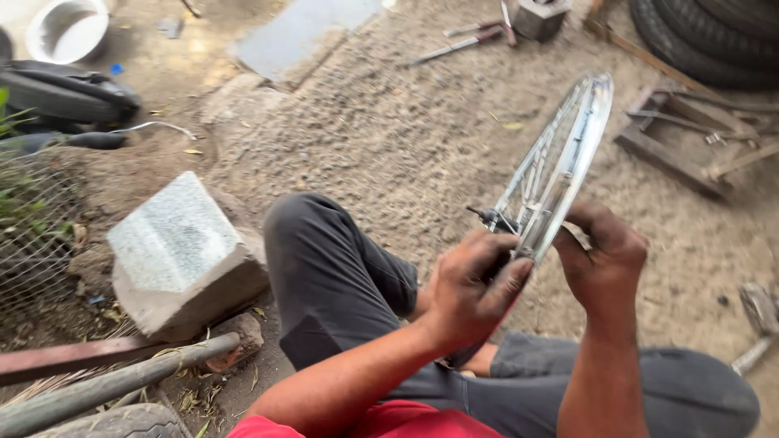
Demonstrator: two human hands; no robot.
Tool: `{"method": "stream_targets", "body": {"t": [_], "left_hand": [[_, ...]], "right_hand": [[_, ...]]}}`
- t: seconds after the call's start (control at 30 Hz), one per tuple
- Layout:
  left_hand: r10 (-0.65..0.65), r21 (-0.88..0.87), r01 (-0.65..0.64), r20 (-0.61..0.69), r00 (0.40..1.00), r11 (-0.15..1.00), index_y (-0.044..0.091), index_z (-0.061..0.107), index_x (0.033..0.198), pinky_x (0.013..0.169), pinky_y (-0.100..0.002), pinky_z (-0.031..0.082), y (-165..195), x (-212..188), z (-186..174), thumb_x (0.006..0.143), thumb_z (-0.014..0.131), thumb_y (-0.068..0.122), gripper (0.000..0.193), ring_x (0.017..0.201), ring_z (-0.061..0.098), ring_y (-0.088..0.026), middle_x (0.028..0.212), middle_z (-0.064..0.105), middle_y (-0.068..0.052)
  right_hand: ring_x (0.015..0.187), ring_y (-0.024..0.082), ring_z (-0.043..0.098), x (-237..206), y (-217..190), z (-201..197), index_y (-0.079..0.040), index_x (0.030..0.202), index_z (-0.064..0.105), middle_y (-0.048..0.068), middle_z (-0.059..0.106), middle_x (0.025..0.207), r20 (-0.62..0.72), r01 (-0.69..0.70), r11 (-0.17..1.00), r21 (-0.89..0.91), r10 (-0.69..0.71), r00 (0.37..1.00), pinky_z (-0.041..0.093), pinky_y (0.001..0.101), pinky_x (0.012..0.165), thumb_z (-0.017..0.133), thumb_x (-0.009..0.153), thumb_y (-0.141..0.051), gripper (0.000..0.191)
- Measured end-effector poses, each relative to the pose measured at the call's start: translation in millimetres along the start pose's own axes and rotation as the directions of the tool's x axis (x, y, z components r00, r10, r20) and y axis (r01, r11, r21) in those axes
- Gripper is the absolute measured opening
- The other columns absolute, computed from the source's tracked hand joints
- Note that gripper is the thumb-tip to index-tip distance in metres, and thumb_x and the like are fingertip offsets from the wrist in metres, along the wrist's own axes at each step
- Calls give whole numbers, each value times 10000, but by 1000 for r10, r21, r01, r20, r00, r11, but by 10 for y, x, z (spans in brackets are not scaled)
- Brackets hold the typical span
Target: The person sits on the ground and adjusts the spokes of a bicycle wheel using a spoke wrench. They rotate the wheel and tighten individual spokes one by one to true the rim.
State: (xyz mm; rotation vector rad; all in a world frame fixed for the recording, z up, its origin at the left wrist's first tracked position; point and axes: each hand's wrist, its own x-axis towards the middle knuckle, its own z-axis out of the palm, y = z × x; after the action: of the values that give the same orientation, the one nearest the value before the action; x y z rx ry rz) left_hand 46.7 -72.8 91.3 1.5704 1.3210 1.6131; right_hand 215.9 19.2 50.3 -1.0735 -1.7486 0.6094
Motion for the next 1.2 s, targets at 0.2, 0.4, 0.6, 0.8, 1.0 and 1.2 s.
{"method": "stream_targets", "body": {"t": [0.2, 0.4, 0.6, 0.8, 1.0, 1.2], "left_hand": [[-4, -11, 5, 31, 1000, 1000, 19, 687, 1186, 651, -303, 491, -41, 14, -32, 1000, 724, 98, 206, 722, 616, -158, 887, 649, -81], [-21, -44, 22, 8, 1000, 999, 18, 680, 1231, 628, -296, 478, -97, 35, -11, 1009, 712, 95, 237, 716, 597, -127, 872, 634, -57], [-25, -40, 27, 33, 999, 999, 13, 682, 1217, 653, -299, 496, -160, 48, -49, 1004, 716, 111, 237, 761, 617, -155, 948, 643, -88], [94, 77, -96, 18, 995, 992, 24, 655, 1196, 1036, -368, 565, -201, 45, -18, 1020, 691, 146, 217, 1240, 658, -269, 1395, 618, -182], [-92, -170, 113, 125, 988, 979, 35, 626, 1275, 946, -345, 598, -378, 142, -97, 1054, 628, 147, 248, 1217, 676, -247, 1371, 646, -152], [-22, -15, 25, 167, 986, 1000, 71, 594, 1344, 827, -324, 617, -630, 538, -172, 1042, 619, 62, 304, 946, 738, -212, 1049, 701, -74]], "right_hand": [[1019, 88, 694, 50, 145, 99, -38, 1129, 730, 30, 752, 1112, 122, -165, 745, 646, 113, 986, 591, 224, 910, 749, 959, 55, 194], [979, 84, 703, 49, 217, 145, -25, 1131, 727, 51, 750, 1076, 37, -104, 913, 395, 97, 995, 598, 220, 862, 743, 988, 57, 165], [870, 70, 694, 98, 161, 176, -28, 1096, 747, 62, 751, 986, 25, -52, 944, 326, 46, 999, 595, 225, 802, 755, 1006, 53, 121], [909, 77, 689, 101, 166, 67, -28, 1141, 733, 46, 751, 1029, 101, -126, 945, 301, 99, 990, 571, 209, 782, 754, 994, 9, 153], [929, 89, 712, 81, 172, 206, -34, 1168, 719, 46, 749, 1049, 35, -37, 963, 268, 29, 999, 608, 225, 802, 743, 1027, -31, 143], [882, 97, 706, 43, 132, 294, -52, 1188, 724, 48, 751, 1021, 24, -100, 962, 253, 98, 995, 602, 231, 757, 735, 1033, -46, 155]]}}
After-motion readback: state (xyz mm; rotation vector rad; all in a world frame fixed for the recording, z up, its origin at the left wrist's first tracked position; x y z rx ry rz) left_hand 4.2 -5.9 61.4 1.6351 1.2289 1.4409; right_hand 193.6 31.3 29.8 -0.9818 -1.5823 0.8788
